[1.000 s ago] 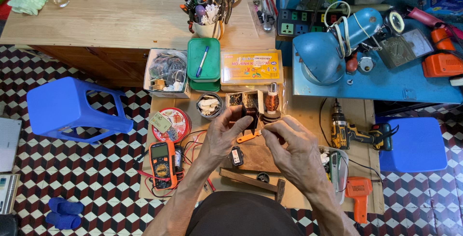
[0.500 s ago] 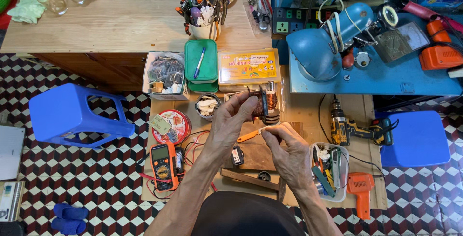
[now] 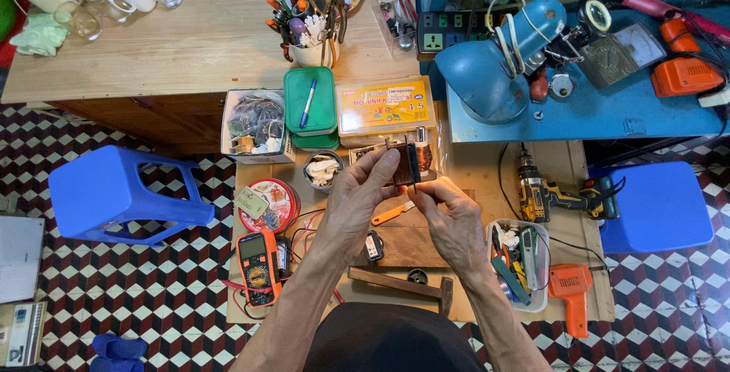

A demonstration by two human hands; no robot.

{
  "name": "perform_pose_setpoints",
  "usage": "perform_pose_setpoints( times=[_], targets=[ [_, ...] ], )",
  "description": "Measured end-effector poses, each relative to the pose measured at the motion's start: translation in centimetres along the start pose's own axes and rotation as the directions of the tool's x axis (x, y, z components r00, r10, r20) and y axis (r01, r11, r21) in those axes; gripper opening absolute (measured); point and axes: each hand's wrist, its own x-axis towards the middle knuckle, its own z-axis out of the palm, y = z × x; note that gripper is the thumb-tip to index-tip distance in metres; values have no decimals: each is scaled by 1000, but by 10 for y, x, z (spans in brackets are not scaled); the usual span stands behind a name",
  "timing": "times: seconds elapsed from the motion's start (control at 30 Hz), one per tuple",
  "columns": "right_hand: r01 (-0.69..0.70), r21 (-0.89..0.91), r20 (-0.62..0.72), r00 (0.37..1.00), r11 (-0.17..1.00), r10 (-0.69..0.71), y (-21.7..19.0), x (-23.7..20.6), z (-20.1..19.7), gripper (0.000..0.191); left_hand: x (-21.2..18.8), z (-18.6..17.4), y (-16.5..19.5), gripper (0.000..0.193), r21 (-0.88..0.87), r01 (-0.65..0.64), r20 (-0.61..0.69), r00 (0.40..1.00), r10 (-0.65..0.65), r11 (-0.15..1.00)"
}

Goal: The person winds copper wire around a small black core held in the left hand, using the right hand to guide and tighten the wire. The person repeatedly rotates the core and adjusts the wire to form a coil.

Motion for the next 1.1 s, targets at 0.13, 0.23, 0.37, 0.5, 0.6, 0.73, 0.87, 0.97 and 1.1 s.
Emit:
perform_pose_setpoints(
  times=[0.13,0.23,0.37,0.5,0.6,0.73,0.87,0.97,1.1],
  targets=[
    [-33,40,44,999,999,31,10,25,-6,18,-7,2,1,47,0,41,36,998,-41,999],
    [42,16,77,996,999,-43,9,47,-15,19,-18,1,4,50,105,64,40,997,-69,992],
    [205,3,127,971,979,-204,-9,71,-24,19,-31,-4,13,51,224,57,58,996,-72,973],
    [269,-70,118,958,961,-260,-42,75,-35,16,-47,-10,22,53,232,27,147,987,-62,972],
    [380,-152,109,924,912,-367,-67,66,-42,16,-48,-11,23,52,193,-7,207,978,-33,981],
    [396,-275,103,918,876,-382,-94,49,-52,14,-46,-17,18,53,324,-15,132,991,-29,946],
    [412,-335,139,911,848,-387,-107,33,-54,12,-39,-19,7,53,345,-27,95,995,-6,938],
    [391,-335,184,919,857,-348,-110,22,-54,11,-37,-23,1,53,396,-26,65,998,0,918],
    [318,-396,213,944,862,-250,-110,8,-51,12,-32,-26,-6,52,358,-87,82,995,61,930]
  ],
)
